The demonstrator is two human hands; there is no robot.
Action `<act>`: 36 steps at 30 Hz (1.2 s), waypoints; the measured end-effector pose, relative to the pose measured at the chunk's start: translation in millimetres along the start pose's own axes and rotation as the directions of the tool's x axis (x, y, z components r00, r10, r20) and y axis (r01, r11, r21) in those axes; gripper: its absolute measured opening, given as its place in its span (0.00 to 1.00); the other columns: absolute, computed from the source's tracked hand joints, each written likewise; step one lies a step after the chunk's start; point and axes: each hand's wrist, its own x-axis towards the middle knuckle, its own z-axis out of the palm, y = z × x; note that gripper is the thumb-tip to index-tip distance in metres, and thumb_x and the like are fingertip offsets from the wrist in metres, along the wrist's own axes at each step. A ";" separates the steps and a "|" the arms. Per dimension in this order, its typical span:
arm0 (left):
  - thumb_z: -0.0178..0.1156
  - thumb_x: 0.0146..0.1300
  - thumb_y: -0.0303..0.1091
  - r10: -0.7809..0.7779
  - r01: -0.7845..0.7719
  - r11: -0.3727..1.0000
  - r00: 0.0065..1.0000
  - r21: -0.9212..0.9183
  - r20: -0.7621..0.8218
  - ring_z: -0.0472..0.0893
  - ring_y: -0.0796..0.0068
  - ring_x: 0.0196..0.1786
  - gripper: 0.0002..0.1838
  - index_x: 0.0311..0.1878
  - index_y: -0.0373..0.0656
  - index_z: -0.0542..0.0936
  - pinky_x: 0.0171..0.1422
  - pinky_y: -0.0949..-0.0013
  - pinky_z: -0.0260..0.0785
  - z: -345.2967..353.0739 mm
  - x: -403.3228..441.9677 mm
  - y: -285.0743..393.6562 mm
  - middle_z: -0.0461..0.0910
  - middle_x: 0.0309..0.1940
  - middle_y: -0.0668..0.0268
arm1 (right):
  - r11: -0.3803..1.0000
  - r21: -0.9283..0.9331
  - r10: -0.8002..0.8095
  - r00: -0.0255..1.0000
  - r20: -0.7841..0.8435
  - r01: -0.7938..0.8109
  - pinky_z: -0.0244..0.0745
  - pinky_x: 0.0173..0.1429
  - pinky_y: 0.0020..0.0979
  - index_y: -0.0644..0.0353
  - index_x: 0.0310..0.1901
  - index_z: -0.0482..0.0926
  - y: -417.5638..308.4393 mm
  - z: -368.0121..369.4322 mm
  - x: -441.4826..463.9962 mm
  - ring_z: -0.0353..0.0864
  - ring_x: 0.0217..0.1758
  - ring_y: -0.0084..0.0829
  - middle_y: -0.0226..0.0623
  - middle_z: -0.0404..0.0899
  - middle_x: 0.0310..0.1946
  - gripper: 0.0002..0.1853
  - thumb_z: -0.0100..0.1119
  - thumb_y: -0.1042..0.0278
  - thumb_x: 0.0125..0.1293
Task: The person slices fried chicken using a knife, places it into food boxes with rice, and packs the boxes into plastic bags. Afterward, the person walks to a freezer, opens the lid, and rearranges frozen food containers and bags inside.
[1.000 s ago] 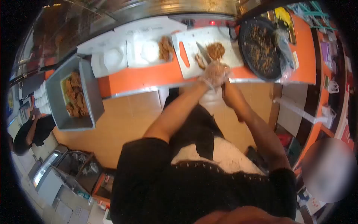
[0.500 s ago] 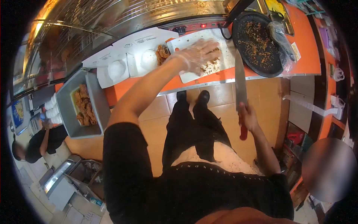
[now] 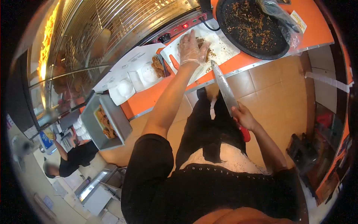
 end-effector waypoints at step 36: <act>0.62 0.66 0.51 -0.672 0.530 0.622 0.739 -0.576 -0.046 0.72 0.46 0.68 0.37 0.72 0.40 0.67 0.73 0.55 0.63 -226.2 -168.7 -254.8 0.72 0.66 0.47 | 0.870 -0.461 0.296 0.932 0.207 -0.175 0.71 0.18 0.33 0.54 0.64 0.66 -230.9 297.2 103.3 0.64 0.15 0.21 0.30 0.66 0.23 0.18 0.45 0.64 0.75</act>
